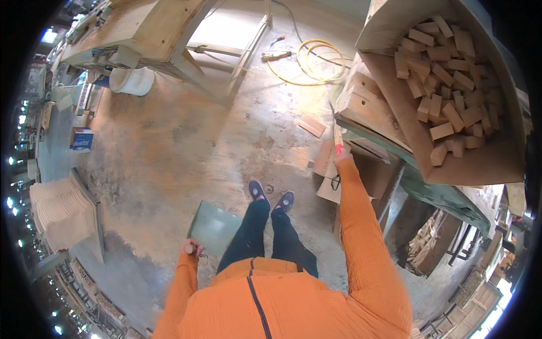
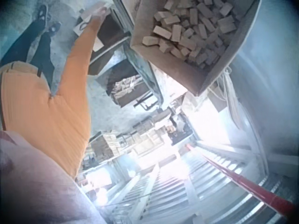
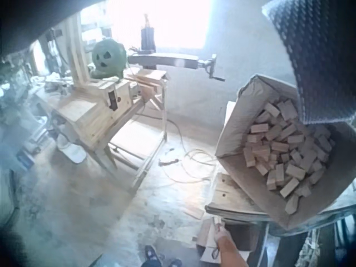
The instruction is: The person sweeps sawdust and debris on the workshop floor using a broom and dustpan, then collects the swept material into a dustpan. The person also briefly handles small wooden blocks near a woodworking machine.
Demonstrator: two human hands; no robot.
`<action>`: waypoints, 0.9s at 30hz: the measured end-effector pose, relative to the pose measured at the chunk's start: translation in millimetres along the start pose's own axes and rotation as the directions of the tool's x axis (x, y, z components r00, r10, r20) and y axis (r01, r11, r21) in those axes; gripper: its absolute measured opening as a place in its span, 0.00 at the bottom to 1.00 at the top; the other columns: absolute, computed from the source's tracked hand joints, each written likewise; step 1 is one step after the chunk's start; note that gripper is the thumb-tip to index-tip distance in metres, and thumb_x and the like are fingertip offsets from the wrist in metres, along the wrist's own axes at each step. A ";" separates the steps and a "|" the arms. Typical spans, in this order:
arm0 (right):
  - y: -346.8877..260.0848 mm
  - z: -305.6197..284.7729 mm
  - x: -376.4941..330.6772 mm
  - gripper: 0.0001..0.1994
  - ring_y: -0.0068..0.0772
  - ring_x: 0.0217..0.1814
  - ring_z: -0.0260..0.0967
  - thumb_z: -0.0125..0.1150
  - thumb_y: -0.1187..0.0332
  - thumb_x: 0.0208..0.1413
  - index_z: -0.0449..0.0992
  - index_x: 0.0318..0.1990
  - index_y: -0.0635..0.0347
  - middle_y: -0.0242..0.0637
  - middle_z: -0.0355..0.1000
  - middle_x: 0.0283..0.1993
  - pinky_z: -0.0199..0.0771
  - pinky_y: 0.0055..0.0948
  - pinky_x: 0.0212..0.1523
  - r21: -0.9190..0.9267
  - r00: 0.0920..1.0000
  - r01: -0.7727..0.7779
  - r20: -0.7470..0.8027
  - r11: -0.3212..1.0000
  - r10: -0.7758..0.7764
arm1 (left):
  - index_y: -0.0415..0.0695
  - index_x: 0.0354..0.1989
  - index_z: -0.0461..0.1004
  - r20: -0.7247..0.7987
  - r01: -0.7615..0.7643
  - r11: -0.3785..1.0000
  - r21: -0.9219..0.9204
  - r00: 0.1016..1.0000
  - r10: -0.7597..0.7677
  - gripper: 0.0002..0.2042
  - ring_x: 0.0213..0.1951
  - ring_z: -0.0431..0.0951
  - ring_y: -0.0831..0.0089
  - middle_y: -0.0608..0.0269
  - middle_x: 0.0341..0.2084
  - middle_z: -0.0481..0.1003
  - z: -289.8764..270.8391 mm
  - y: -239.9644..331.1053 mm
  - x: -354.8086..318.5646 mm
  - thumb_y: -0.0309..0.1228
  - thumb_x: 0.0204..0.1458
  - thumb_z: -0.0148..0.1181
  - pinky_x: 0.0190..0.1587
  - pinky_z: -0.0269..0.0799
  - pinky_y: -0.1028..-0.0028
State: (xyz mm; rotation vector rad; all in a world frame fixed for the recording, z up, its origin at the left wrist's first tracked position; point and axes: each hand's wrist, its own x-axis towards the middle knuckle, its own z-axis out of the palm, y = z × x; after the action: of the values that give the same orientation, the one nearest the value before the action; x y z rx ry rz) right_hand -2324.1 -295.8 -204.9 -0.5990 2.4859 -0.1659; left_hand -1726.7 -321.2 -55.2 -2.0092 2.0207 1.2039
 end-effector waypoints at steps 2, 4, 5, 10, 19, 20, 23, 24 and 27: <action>-27.6 26.2 6.5 0.19 0.49 0.42 0.68 0.56 0.70 0.38 0.68 0.43 0.60 0.50 0.70 0.38 0.68 0.39 0.43 0.012 0.998 0.014 0.066 1.000 -0.015 | 0.45 0.24 0.65 -0.094 0.015 0.979 -0.205 0.995 -0.035 0.11 0.25 0.66 0.77 0.67 0.20 0.68 -1.6 -11.3 -24.3 0.25 0.37 0.63 0.29 0.64 0.77; -41.2 40.7 5.2 0.16 0.50 0.40 0.68 0.55 0.71 0.38 0.68 0.40 0.59 0.50 0.70 0.35 0.68 0.40 0.41 -0.003 0.991 0.083 0.110 0.997 -0.083 | 0.46 0.24 0.65 -0.106 0.118 0.942 -0.314 0.982 -0.159 0.10 0.27 0.67 0.77 0.68 0.21 0.68 0.6 -21.4 -57.4 0.25 0.37 0.63 0.31 0.65 0.76; -43.1 44.5 1.0 0.15 0.50 0.39 0.68 0.55 0.72 0.38 0.67 0.38 0.59 0.50 0.70 0.34 0.68 0.40 0.40 -0.010 0.984 0.132 0.126 0.991 -0.130 | 0.46 0.25 0.66 -0.099 0.170 0.913 -0.371 0.970 -0.220 0.10 0.27 0.67 0.77 0.68 0.22 0.68 2.5 -26.7 -71.0 0.25 0.37 0.63 0.32 0.65 0.76; -43.1 57.2 -42.9 0.11 0.50 0.33 0.69 0.52 0.74 0.40 0.65 0.35 0.58 0.49 0.68 0.27 0.67 0.42 0.35 0.001 0.924 0.319 0.220 0.948 -0.312 | 0.46 0.25 0.66 -0.110 0.302 0.813 -0.498 0.908 -0.405 0.10 0.29 0.66 0.77 0.68 0.21 0.66 17.3 -42.4 -84.2 0.22 0.37 0.62 0.33 0.65 0.75; -7.4 -24.9 -156.0 0.26 0.50 0.38 0.68 0.51 0.73 0.39 0.64 0.52 0.49 0.48 0.69 0.37 0.68 0.39 0.38 0.161 0.602 0.660 0.472 0.734 -0.644 | 0.44 0.26 0.65 -0.139 0.178 0.804 -0.567 0.942 -0.306 0.11 0.25 0.68 0.77 0.67 0.20 0.68 35.8 -45.4 -73.1 0.23 0.36 0.63 0.29 0.66 0.76; 3.8 -40.2 -160.5 0.27 0.49 0.39 0.68 0.50 0.74 0.39 0.63 0.53 0.48 0.47 0.69 0.38 0.68 0.38 0.39 0.220 0.555 0.698 0.435 0.681 -0.709 | 0.44 0.27 0.65 -0.144 0.154 0.781 -0.606 0.944 -0.298 0.11 0.25 0.68 0.77 0.67 0.20 0.68 36.8 -45.3 -68.9 0.23 0.37 0.63 0.29 0.66 0.76; 29.6 -79.1 -185.2 0.27 0.50 0.41 0.67 0.51 0.74 0.39 0.63 0.54 0.48 0.48 0.69 0.40 0.67 0.38 0.40 0.023 0.686 0.656 0.396 0.754 -0.610 | 0.43 0.27 0.65 -0.144 0.132 0.838 -0.530 0.960 -0.242 0.11 0.24 0.67 0.77 0.66 0.21 0.68 36.8 -49.2 -62.1 0.24 0.38 0.62 0.29 0.66 0.77; 32.3 -88.8 -192.1 0.27 0.50 0.41 0.67 0.51 0.74 0.39 0.63 0.54 0.49 0.49 0.68 0.40 0.67 0.38 0.41 -0.043 0.759 0.566 0.417 0.823 -0.500 | 0.43 0.28 0.65 -0.198 0.046 0.830 -0.556 0.962 -0.186 0.10 0.24 0.67 0.77 0.66 0.21 0.68 42.0 -49.5 -63.4 0.26 0.40 0.62 0.28 0.66 0.77; 41.2 -74.5 -179.3 0.27 0.51 0.42 0.66 0.52 0.72 0.40 0.63 0.54 0.52 0.50 0.68 0.40 0.67 0.38 0.42 -0.093 0.888 0.398 0.290 0.913 -0.357 | 0.44 0.27 0.65 -0.168 0.107 0.838 -0.536 0.959 -0.229 0.09 0.29 0.65 0.79 0.69 0.24 0.66 46.5 -48.4 -65.8 0.24 0.40 0.60 0.34 0.63 0.78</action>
State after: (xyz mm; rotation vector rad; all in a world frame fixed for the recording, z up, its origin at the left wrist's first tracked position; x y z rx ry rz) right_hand -2249.4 -178.9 -62.9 -1.0962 2.1090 -0.0407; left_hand -1696.6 -234.4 -75.4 -2.6120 1.6599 1.6960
